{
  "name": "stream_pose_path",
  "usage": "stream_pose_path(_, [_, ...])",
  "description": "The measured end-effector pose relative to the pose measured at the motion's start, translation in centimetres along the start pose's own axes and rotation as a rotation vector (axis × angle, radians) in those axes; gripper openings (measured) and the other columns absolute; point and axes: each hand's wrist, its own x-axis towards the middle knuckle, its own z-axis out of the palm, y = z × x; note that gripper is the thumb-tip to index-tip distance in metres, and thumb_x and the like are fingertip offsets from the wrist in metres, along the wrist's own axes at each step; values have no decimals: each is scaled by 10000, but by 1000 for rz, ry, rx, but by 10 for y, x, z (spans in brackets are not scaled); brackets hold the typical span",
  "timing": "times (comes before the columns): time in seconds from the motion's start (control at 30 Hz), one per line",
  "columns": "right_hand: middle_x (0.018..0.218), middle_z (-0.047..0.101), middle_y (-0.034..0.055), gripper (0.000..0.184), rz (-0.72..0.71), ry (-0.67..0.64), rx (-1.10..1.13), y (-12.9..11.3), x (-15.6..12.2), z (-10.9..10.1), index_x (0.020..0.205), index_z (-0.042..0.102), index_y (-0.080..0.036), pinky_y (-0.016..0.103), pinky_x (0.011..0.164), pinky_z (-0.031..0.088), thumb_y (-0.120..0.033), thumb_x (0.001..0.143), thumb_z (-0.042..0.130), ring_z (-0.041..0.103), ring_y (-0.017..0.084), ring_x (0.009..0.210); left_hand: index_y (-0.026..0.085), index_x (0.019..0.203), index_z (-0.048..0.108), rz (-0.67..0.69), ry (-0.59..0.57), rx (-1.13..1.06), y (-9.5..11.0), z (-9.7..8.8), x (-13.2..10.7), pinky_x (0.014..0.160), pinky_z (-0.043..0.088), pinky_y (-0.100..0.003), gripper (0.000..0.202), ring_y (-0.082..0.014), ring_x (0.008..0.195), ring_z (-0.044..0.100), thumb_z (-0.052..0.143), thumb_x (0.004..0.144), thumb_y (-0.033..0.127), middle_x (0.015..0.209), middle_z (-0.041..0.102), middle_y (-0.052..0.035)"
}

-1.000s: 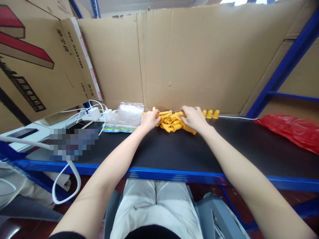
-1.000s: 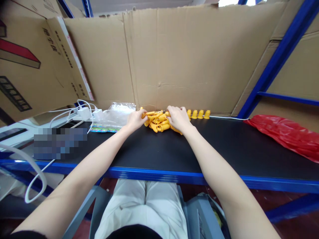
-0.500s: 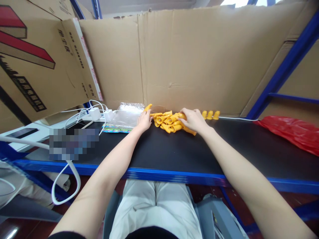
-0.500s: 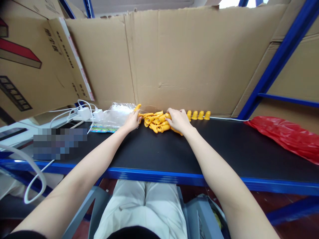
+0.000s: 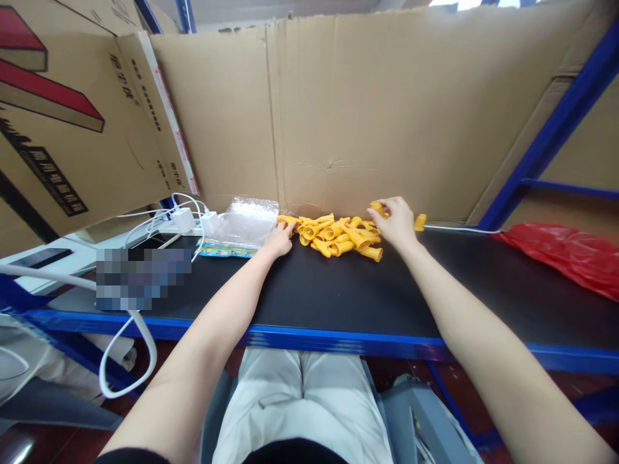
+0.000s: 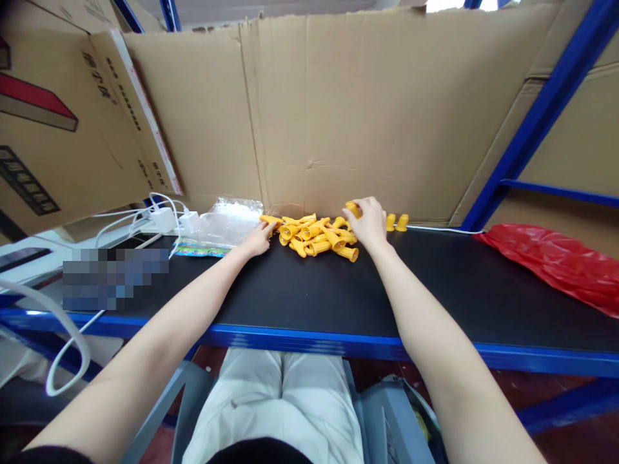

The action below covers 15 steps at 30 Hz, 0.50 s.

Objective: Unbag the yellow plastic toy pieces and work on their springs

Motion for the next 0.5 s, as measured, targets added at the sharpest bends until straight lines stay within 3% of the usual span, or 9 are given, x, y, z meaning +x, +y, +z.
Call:
stream_pose_path(0.07, [971, 618, 122, 330, 133, 77, 11, 25, 2, 2, 964, 660, -159, 413, 833, 445, -432, 808, 560, 571, 245, 880, 241, 1459, 338, -33, 21, -23, 1, 0, 1, 1072, 366, -417, 736, -293, 1327, 390, 462, 751, 81, 1463, 367, -130])
stream_pose_path(0.13, [914, 624, 120, 316, 265, 74, -4, 49, 0, 2, 932, 674, -147, 413, 851, 451, -411, 776, 597, 568, 253, 889, 248, 1439, 385, -71, 43, -51, 1, 0, 1, 1062, 379, -388, 706, -280, 1299, 427, 455, 758, 76, 1421, 416, -122])
stream_pose_path(0.3, [978, 658, 116, 264, 592, -136, -83, 87, -15, -1, 941, 667, -170, 393, 866, 461, -380, 791, 610, 605, 250, 935, 221, 1330, 539, -122, 161, -94, 6, -2, 2, 1025, 409, -362, 565, -253, 1149, 544, 434, 793, 81, 1253, 544, -121])
stream_pose_path(0.4, [977, 673, 97, 181, 693, -267, -149, 97, -22, 0, 872, 658, -188, 381, 861, 465, -337, 770, 642, 615, 250, 978, 187, 1240, 612, -169, 224, -97, 10, -6, 1, 984, 437, -356, 445, -246, 1080, 581, 436, 834, 132, 1163, 573, -137])
stream_pose_path(0.5, [941, 676, 113, 115, 749, -314, -205, 100, -23, 1, 774, 650, -170, 373, 821, 473, -274, 730, 671, 628, 264, 966, 161, 1186, 641, -172, 285, -102, 13, -9, 1, 965, 446, -335, 392, -235, 1072, 588, 424, 860, 156, 1131, 583, -143])
